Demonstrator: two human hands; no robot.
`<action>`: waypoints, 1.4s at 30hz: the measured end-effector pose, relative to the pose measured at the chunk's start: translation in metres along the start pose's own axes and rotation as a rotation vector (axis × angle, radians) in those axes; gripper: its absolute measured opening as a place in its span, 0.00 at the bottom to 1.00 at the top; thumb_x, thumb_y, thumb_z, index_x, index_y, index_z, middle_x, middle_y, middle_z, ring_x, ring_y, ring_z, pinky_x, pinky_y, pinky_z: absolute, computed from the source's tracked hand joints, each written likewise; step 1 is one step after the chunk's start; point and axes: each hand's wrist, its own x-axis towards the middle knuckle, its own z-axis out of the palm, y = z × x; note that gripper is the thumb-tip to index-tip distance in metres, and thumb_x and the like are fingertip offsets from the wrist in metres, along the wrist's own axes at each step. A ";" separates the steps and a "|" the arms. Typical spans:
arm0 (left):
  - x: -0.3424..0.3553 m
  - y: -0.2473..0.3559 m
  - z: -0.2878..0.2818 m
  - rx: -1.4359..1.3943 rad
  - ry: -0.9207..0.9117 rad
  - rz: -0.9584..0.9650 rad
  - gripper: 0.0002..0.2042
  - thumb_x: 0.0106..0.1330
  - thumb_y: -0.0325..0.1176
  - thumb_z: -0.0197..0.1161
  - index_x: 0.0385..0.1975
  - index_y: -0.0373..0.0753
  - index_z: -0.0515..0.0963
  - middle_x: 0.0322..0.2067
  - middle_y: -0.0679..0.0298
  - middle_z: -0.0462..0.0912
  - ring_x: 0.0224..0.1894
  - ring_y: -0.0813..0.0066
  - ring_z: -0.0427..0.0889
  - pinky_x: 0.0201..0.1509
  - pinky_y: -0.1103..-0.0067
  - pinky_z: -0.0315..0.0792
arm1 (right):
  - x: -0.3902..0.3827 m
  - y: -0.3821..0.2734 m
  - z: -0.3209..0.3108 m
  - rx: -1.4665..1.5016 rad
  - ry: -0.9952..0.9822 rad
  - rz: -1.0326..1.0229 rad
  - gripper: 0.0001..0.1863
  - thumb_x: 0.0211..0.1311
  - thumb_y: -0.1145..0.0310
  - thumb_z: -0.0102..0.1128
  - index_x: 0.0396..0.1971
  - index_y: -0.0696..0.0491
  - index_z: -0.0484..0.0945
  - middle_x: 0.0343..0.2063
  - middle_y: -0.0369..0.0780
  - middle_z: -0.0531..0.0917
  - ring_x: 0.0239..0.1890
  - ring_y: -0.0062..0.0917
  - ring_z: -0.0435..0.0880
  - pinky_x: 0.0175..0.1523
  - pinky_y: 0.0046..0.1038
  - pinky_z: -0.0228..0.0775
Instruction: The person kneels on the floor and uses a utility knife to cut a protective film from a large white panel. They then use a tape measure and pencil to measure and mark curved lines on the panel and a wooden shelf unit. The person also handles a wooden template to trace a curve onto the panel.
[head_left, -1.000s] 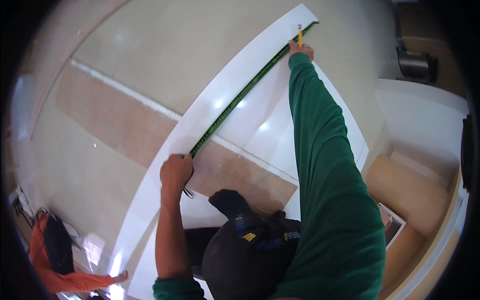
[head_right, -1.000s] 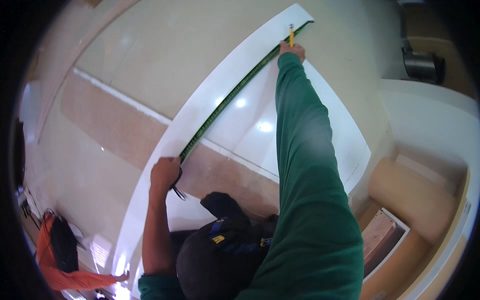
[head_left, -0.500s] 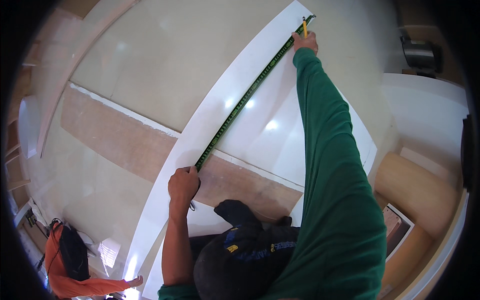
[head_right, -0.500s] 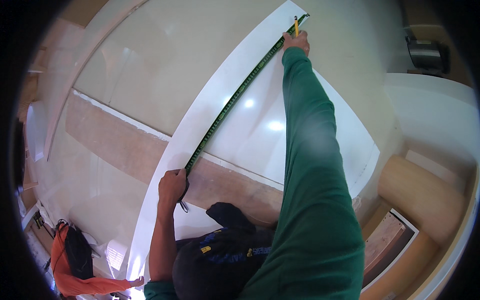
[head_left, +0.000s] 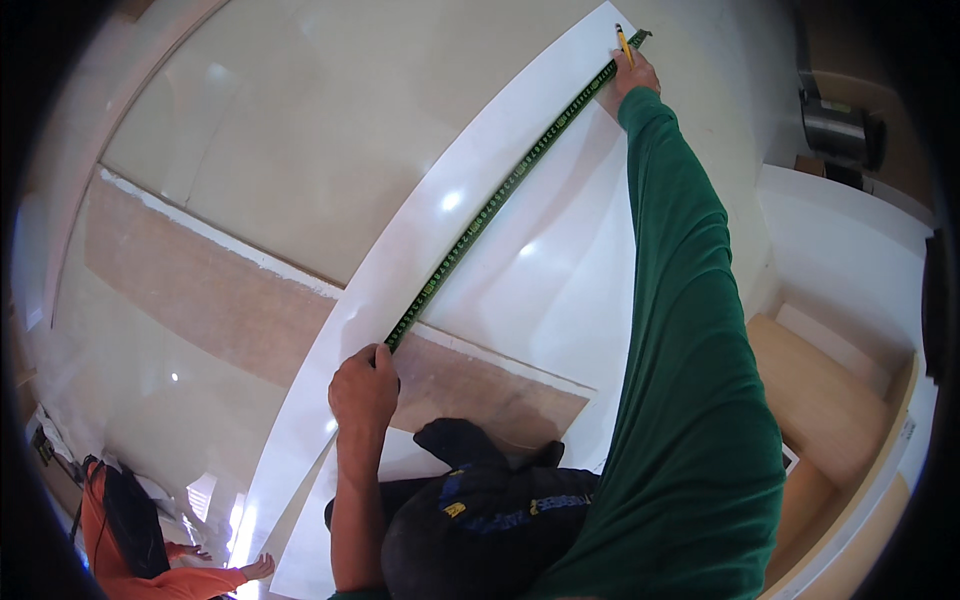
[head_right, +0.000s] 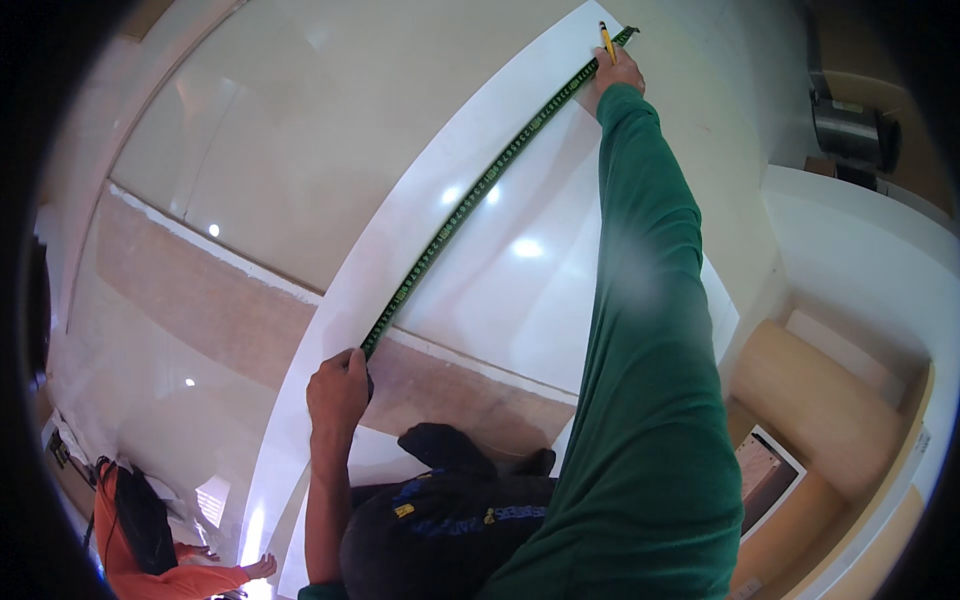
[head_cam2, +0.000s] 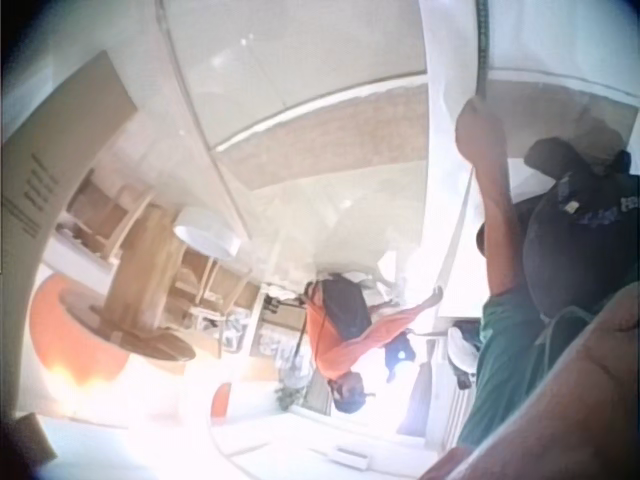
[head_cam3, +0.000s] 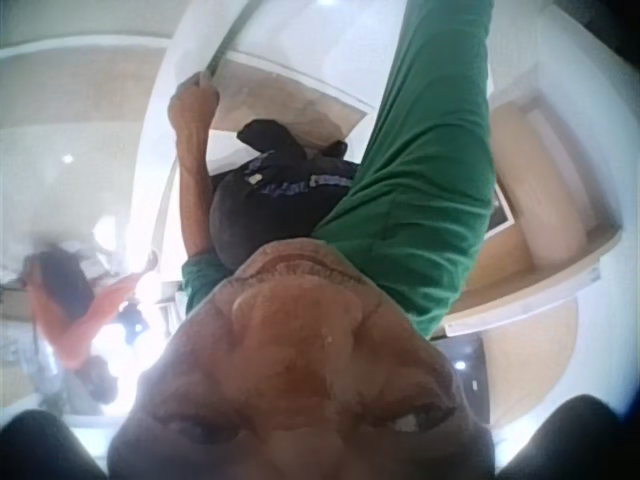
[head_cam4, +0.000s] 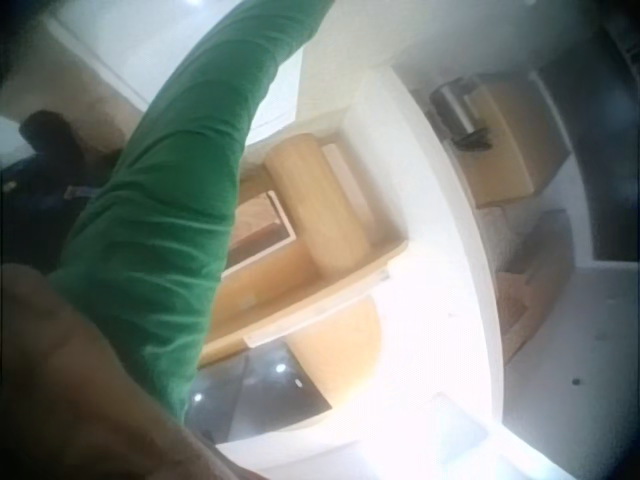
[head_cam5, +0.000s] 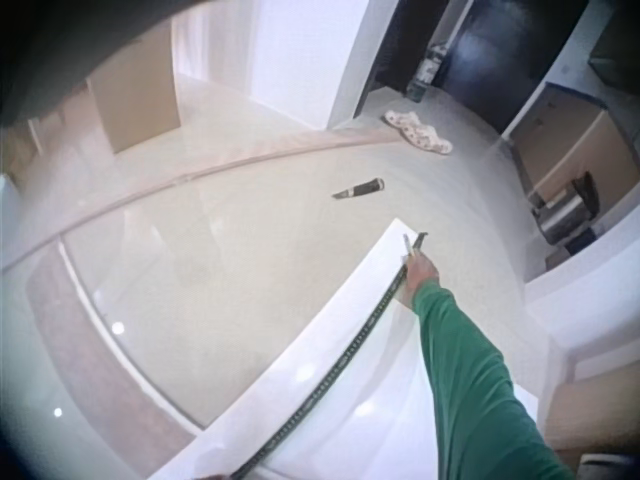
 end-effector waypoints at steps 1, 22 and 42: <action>0.002 0.001 0.001 0.001 0.005 0.006 0.18 0.65 0.44 0.49 0.41 0.42 0.83 0.34 0.48 0.84 0.40 0.49 0.83 0.50 0.64 0.73 | 0.003 0.002 0.003 -0.045 -0.010 -0.011 0.27 0.60 0.53 0.59 0.58 0.49 0.73 0.50 0.46 0.80 0.51 0.41 0.79 0.59 0.36 0.68; 0.005 -0.012 -0.006 0.065 0.016 -0.024 0.18 0.64 0.45 0.51 0.36 0.39 0.84 0.33 0.46 0.83 0.39 0.47 0.82 0.50 0.63 0.73 | -0.015 -0.001 0.002 -0.212 -0.015 -0.139 0.17 0.67 0.55 0.49 0.47 0.50 0.77 0.46 0.50 0.79 0.46 0.47 0.79 0.52 0.43 0.70; 0.029 -0.013 -0.014 0.168 -0.113 -0.048 0.18 0.60 0.39 0.50 0.34 0.32 0.82 0.37 0.47 0.84 0.43 0.53 0.83 0.49 0.68 0.74 | 0.035 0.014 0.015 -0.557 -0.056 -0.189 0.21 0.63 0.53 0.52 0.48 0.53 0.76 0.42 0.49 0.82 0.47 0.45 0.81 0.53 0.41 0.71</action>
